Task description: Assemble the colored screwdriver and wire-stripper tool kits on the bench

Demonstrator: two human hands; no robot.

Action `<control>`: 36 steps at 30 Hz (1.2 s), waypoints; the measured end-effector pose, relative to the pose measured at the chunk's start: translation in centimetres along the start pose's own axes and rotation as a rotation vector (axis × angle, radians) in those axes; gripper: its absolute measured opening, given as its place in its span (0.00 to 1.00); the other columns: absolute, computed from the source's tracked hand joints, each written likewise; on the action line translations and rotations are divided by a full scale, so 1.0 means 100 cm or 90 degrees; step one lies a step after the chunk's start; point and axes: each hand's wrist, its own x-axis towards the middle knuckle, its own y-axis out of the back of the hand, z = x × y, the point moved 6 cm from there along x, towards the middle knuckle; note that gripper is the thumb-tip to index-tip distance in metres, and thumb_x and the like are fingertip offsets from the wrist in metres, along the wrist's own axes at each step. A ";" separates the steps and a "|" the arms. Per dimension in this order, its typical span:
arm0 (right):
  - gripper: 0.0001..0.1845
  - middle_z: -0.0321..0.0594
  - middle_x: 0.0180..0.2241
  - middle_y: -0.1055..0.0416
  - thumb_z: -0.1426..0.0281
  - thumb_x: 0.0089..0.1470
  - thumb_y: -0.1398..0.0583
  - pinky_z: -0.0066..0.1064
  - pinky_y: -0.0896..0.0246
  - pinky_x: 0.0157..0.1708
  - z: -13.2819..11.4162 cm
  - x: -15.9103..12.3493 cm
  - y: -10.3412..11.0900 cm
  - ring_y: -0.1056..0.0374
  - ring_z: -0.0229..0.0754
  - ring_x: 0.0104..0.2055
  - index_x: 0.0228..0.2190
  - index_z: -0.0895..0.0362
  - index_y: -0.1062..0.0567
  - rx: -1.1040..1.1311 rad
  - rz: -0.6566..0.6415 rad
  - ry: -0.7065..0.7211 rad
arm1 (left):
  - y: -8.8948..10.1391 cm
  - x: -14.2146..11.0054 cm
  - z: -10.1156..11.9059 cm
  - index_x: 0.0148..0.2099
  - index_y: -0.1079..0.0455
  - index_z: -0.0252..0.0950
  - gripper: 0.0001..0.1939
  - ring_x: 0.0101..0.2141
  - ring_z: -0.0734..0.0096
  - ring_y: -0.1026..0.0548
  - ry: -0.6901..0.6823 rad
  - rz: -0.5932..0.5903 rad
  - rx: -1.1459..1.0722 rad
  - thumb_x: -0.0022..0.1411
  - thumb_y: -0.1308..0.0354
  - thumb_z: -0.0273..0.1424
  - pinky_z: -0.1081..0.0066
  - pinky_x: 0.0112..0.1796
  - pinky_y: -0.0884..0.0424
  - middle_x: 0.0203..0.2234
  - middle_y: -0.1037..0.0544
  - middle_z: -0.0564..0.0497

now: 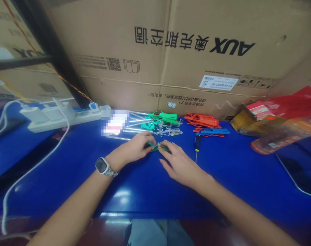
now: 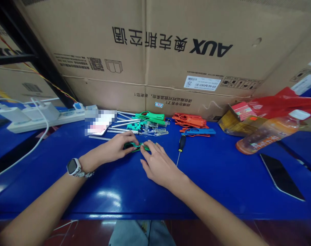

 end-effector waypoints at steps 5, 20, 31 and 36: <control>0.27 0.56 0.64 0.43 0.66 0.64 0.46 0.56 0.51 0.67 0.004 -0.001 -0.003 0.50 0.56 0.69 0.62 0.60 0.37 0.095 -0.015 0.004 | 0.001 -0.001 -0.003 0.41 0.28 0.35 0.07 0.36 0.64 0.28 0.023 0.006 -0.010 0.64 0.46 0.28 0.64 0.41 0.30 0.38 0.29 0.46; 0.30 0.46 0.67 0.46 0.65 0.64 0.47 0.51 0.55 0.69 0.020 0.000 0.000 0.53 0.48 0.71 0.65 0.54 0.41 0.237 -0.043 -0.023 | 0.003 0.000 -0.005 0.40 0.28 0.34 0.06 0.36 0.65 0.28 0.054 0.001 0.009 0.58 0.42 0.26 0.66 0.39 0.32 0.38 0.27 0.47; 0.24 0.47 0.63 0.40 0.67 0.63 0.45 0.52 0.50 0.67 0.028 0.002 -0.005 0.45 0.50 0.67 0.60 0.51 0.33 0.258 0.019 -0.018 | -0.001 0.002 -0.002 0.40 0.28 0.35 0.04 0.36 0.65 0.27 0.038 0.009 0.057 0.61 0.40 0.27 0.65 0.40 0.31 0.37 0.27 0.48; 0.18 0.47 0.56 0.34 0.67 0.63 0.44 0.47 0.42 0.60 0.036 0.006 0.004 0.37 0.48 0.60 0.54 0.52 0.27 0.266 0.101 -0.047 | -0.001 0.001 0.001 0.42 0.26 0.36 0.06 0.42 0.62 0.27 -0.011 0.015 0.078 0.66 0.43 0.31 0.61 0.45 0.29 0.43 0.29 0.46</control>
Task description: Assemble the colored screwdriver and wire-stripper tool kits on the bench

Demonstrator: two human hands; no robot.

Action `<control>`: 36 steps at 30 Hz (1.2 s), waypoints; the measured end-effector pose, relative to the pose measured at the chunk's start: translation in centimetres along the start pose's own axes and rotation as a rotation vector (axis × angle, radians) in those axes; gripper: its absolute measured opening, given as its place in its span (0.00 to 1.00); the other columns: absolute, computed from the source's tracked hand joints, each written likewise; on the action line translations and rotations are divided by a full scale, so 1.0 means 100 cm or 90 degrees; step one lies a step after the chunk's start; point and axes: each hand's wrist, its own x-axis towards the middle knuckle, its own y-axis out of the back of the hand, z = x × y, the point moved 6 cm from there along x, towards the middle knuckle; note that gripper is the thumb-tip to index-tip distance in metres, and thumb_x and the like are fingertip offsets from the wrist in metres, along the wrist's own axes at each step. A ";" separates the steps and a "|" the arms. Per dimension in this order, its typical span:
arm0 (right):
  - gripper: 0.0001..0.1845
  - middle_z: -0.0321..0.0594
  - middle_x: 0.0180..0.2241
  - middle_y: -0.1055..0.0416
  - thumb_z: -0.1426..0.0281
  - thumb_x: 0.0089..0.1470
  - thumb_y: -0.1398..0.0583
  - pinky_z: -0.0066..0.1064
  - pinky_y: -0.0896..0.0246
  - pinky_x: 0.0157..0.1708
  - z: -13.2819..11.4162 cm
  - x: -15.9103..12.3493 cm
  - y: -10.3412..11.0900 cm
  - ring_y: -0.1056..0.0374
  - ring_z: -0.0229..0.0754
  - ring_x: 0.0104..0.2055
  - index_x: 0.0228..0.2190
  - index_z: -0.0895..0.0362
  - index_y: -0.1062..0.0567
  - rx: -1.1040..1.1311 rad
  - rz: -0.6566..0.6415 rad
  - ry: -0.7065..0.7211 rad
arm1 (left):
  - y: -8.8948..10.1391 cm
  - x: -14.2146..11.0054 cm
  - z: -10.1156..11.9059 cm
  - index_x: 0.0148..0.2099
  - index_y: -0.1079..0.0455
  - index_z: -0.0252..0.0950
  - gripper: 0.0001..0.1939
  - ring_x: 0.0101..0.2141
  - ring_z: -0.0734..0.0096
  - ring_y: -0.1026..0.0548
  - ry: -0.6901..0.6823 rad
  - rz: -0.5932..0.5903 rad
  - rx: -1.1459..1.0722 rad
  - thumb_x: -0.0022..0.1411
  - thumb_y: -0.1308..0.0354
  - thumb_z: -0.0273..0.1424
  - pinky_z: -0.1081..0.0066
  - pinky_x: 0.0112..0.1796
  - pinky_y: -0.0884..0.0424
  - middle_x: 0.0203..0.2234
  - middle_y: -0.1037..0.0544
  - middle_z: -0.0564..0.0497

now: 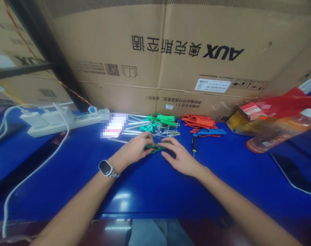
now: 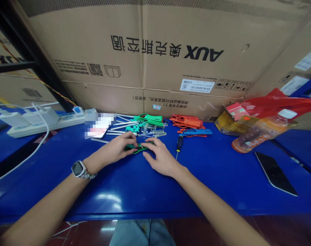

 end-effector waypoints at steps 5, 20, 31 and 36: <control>0.11 0.43 0.38 0.26 0.69 0.62 0.44 0.41 0.39 0.47 0.015 0.037 0.023 0.30 0.47 0.45 0.36 0.55 0.21 -0.170 0.074 -0.119 | 0.010 0.001 0.001 0.41 0.26 0.36 0.06 0.45 0.60 0.29 -0.017 0.065 0.006 0.66 0.43 0.31 0.57 0.49 0.30 0.43 0.28 0.46; 0.09 0.44 0.35 0.21 0.73 0.56 0.41 0.40 0.44 0.48 0.036 0.100 0.007 0.28 0.49 0.43 0.30 0.56 0.20 -0.293 -0.066 -0.198 | 0.014 0.005 0.000 0.39 0.25 0.36 0.04 0.40 0.60 0.27 0.065 0.095 -0.022 0.65 0.40 0.30 0.63 0.42 0.31 0.36 0.24 0.47; 0.12 0.38 0.27 0.23 0.61 0.51 0.34 0.33 0.33 0.34 0.027 0.049 0.019 0.28 0.40 0.29 0.30 0.58 0.23 0.346 0.087 -0.125 | 0.020 0.004 0.003 0.38 0.26 0.36 0.03 0.39 0.62 0.27 0.046 0.134 -0.010 0.64 0.39 0.30 0.63 0.41 0.31 0.35 0.24 0.48; 0.14 0.36 0.27 0.22 0.58 0.46 0.31 0.31 0.32 0.33 0.022 0.036 0.012 0.28 0.38 0.29 0.29 0.56 0.20 0.439 0.139 -0.149 | 0.023 0.003 0.007 0.38 0.26 0.36 0.03 0.39 0.62 0.27 0.038 0.147 -0.023 0.64 0.39 0.30 0.62 0.42 0.31 0.34 0.24 0.48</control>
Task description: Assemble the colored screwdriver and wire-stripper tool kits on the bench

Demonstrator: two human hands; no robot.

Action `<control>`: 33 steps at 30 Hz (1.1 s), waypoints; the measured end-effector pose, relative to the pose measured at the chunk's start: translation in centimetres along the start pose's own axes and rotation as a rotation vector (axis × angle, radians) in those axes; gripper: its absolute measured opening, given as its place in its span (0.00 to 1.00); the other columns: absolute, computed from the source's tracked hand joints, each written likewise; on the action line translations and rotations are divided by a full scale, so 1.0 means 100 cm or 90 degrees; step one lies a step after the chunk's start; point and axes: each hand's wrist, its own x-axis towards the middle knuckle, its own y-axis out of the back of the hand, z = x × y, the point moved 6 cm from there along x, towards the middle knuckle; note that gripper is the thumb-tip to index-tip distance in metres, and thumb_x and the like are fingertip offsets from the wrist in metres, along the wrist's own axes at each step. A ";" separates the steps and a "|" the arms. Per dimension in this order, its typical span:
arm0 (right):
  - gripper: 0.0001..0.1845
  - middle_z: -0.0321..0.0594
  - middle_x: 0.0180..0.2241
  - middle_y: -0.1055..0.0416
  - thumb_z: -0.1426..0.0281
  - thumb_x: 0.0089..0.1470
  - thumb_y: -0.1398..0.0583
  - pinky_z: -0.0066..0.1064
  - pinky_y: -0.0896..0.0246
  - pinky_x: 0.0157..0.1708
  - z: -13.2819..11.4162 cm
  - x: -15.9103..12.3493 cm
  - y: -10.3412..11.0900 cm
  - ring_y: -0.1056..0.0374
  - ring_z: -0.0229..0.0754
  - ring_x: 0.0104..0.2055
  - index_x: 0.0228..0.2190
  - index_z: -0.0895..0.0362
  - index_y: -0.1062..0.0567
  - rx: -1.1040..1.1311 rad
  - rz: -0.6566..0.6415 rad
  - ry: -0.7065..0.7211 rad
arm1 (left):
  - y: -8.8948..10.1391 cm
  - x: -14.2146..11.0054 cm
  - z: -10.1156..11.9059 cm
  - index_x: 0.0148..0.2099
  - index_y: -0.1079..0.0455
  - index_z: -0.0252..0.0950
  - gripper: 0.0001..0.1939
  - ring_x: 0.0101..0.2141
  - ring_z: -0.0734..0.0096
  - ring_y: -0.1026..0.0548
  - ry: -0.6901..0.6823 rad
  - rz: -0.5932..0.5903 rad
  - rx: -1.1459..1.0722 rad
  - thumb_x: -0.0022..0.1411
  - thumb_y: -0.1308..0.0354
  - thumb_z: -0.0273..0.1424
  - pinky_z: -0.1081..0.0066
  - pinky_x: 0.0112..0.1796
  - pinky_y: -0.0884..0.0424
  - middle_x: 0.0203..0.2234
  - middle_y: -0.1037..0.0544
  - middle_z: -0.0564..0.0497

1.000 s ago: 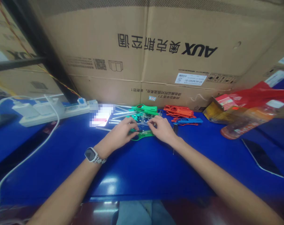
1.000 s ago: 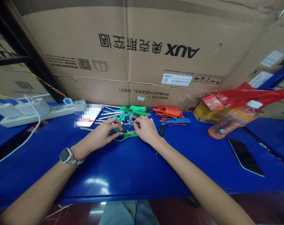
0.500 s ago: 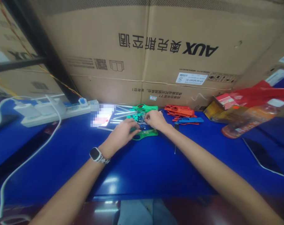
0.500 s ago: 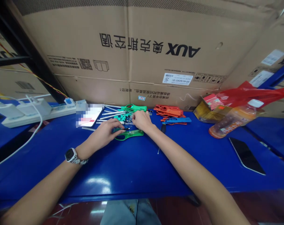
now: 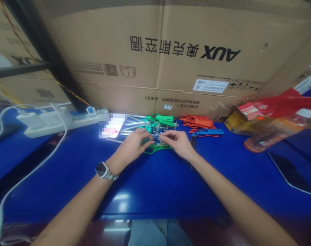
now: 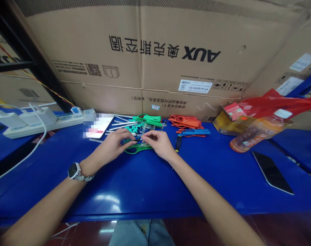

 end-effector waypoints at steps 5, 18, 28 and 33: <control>0.15 0.35 0.24 0.24 0.57 0.43 0.29 0.33 0.30 0.33 0.004 -0.001 -0.005 0.28 0.39 0.27 0.27 0.55 0.21 0.066 0.024 -0.025 | 0.005 0.000 0.004 0.37 0.26 0.36 0.04 0.38 0.63 0.27 -0.028 0.026 -0.032 0.64 0.39 0.31 0.64 0.40 0.31 0.33 0.24 0.49; 0.13 0.34 0.24 0.26 0.60 0.41 0.28 0.30 0.34 0.32 0.010 -0.008 -0.019 0.33 0.35 0.27 0.27 0.55 0.20 0.311 0.100 -0.092 | 0.019 0.000 0.008 0.36 0.23 0.37 0.10 0.33 0.68 0.26 -0.009 0.132 -0.188 0.64 0.38 0.38 0.67 0.37 0.31 0.30 0.22 0.51; 0.12 0.34 0.26 0.26 0.62 0.43 0.29 0.30 0.35 0.33 -0.002 -0.014 -0.026 0.33 0.36 0.29 0.29 0.54 0.21 0.372 0.185 -0.063 | 0.014 -0.003 0.012 0.35 0.24 0.36 0.05 0.33 0.68 0.25 0.041 0.243 -0.273 0.62 0.36 0.32 0.66 0.38 0.30 0.30 0.22 0.51; 0.13 0.35 0.25 0.24 0.60 0.43 0.28 0.29 0.35 0.31 -0.005 -0.011 -0.023 0.33 0.35 0.26 0.28 0.56 0.21 0.280 0.103 -0.067 | 0.022 -0.001 0.013 0.36 0.23 0.37 0.07 0.33 0.68 0.25 -0.033 0.191 -0.197 0.62 0.36 0.36 0.66 0.37 0.29 0.30 0.21 0.50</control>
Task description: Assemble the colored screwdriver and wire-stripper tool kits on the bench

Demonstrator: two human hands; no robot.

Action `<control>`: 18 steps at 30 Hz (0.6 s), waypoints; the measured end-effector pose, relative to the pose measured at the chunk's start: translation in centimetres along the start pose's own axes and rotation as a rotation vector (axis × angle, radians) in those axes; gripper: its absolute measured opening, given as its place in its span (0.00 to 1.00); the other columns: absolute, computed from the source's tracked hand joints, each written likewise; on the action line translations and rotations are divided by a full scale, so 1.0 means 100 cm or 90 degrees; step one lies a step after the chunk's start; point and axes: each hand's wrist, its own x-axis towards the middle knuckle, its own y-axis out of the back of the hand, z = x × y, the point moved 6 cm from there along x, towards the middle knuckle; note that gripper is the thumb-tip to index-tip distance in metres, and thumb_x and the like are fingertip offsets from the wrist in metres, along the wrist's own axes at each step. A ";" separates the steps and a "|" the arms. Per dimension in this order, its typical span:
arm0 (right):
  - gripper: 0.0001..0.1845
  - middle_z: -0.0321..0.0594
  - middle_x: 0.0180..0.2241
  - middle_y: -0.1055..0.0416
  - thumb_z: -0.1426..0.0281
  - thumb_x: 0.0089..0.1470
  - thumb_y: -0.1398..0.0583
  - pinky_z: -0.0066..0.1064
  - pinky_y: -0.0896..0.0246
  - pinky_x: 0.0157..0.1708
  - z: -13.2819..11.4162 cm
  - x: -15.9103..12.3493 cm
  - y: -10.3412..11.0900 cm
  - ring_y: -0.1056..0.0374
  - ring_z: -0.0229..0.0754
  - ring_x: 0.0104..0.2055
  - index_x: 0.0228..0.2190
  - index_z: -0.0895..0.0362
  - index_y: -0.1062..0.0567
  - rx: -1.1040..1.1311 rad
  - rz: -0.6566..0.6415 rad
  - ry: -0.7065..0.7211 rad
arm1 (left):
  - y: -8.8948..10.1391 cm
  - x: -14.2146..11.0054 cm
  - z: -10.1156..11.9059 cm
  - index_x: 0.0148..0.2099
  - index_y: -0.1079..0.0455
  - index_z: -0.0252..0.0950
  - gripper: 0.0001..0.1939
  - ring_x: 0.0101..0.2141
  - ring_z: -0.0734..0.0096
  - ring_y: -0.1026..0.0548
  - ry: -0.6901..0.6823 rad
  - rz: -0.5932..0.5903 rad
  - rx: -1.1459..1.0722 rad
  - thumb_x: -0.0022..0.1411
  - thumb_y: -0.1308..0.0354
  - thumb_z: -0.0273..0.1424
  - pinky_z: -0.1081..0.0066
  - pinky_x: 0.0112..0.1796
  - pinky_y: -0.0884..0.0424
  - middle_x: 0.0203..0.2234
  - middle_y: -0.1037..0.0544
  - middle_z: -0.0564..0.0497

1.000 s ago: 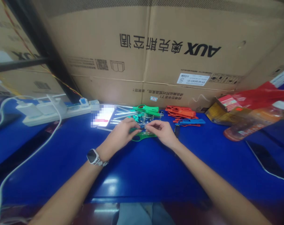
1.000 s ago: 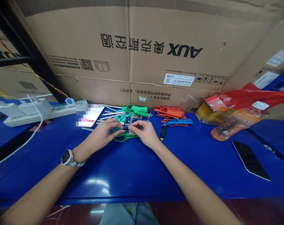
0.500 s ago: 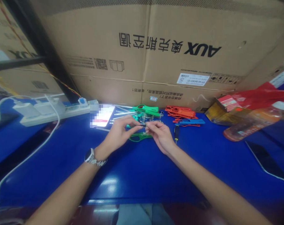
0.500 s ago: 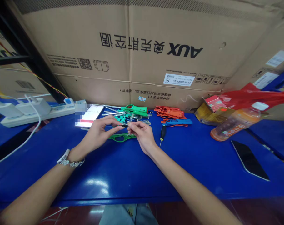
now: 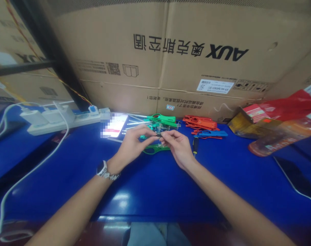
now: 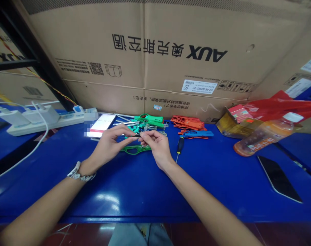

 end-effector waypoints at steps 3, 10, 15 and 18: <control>0.15 0.35 0.24 0.24 0.61 0.40 0.27 0.29 0.35 0.31 0.002 0.004 0.006 0.33 0.34 0.25 0.27 0.56 0.21 0.008 -0.008 -0.031 | 0.006 0.003 0.001 0.36 0.23 0.36 0.08 0.34 0.67 0.25 -0.032 -0.053 0.046 0.63 0.36 0.36 0.67 0.37 0.29 0.31 0.21 0.49; 0.18 0.36 0.25 0.24 0.60 0.36 0.25 0.27 0.37 0.31 0.002 0.017 0.033 0.31 0.34 0.27 0.26 0.57 0.22 0.022 0.044 -0.055 | 0.000 -0.003 -0.014 0.34 0.22 0.37 0.05 0.32 0.68 0.26 0.014 -0.270 0.140 0.61 0.35 0.32 0.68 0.35 0.32 0.30 0.22 0.50; 0.18 0.36 0.26 0.22 0.60 0.37 0.26 0.28 0.36 0.32 0.005 0.019 0.034 0.30 0.35 0.28 0.27 0.57 0.21 -0.012 0.009 -0.054 | -0.013 -0.012 -0.017 0.36 0.22 0.38 0.09 0.32 0.66 0.27 0.047 -0.345 0.171 0.59 0.34 0.38 0.67 0.35 0.33 0.31 0.23 0.50; 0.18 0.37 0.26 0.22 0.59 0.38 0.26 0.28 0.35 0.32 0.008 0.018 0.032 0.30 0.35 0.28 0.29 0.57 0.21 -0.029 -0.002 -0.051 | 0.000 -0.004 -0.011 0.32 0.26 0.37 0.11 0.33 0.66 0.28 0.008 -0.217 0.200 0.62 0.37 0.39 0.67 0.36 0.33 0.29 0.25 0.51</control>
